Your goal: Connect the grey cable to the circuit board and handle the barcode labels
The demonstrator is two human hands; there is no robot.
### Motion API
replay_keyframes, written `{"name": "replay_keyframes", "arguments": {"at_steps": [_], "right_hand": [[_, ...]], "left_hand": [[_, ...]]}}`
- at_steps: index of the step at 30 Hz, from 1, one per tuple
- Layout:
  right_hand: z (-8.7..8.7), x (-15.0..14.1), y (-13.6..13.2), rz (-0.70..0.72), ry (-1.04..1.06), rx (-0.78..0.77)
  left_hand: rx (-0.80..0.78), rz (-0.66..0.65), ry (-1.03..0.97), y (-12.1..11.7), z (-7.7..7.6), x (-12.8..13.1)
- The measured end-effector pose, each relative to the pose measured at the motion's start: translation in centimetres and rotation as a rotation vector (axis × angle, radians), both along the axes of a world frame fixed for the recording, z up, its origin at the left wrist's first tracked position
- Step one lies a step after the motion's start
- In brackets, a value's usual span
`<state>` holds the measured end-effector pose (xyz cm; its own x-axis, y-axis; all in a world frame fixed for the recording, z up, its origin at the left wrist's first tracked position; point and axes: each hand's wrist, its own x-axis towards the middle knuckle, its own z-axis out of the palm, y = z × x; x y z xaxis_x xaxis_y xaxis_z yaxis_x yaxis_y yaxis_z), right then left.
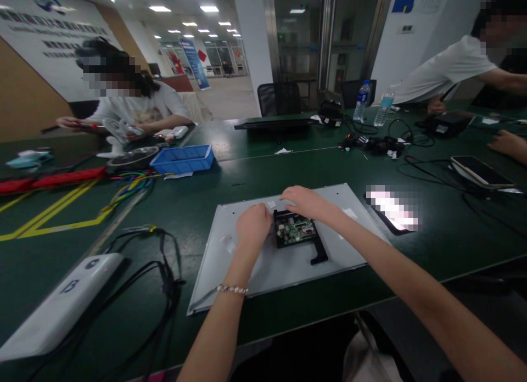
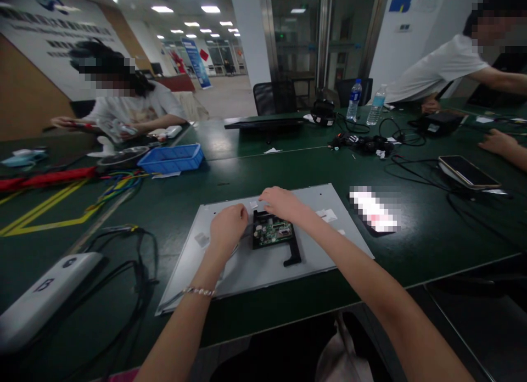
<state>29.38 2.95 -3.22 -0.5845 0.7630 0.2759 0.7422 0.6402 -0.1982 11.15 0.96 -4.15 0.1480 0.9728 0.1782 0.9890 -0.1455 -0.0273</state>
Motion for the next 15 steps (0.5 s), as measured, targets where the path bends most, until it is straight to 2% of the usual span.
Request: {"name": "replay_keyframes", "arguments": {"at_steps": [3,6,15], "right_hand": [[-0.5,-2.4,2.9,0.112,-0.185,-0.049],[-0.6,-3.3,4.5,0.141,-0.263,-0.057],[-0.5,-4.9,4.6,0.018,-0.390,0.066]], "left_hand": [[-0.018,0.015,0.032,-0.2,0.1,-0.1],[-0.018,0.022,0.046,-0.3,0.1,-0.2],[0.003,-0.024,0.069,-0.2,-0.6,0.1]]}}
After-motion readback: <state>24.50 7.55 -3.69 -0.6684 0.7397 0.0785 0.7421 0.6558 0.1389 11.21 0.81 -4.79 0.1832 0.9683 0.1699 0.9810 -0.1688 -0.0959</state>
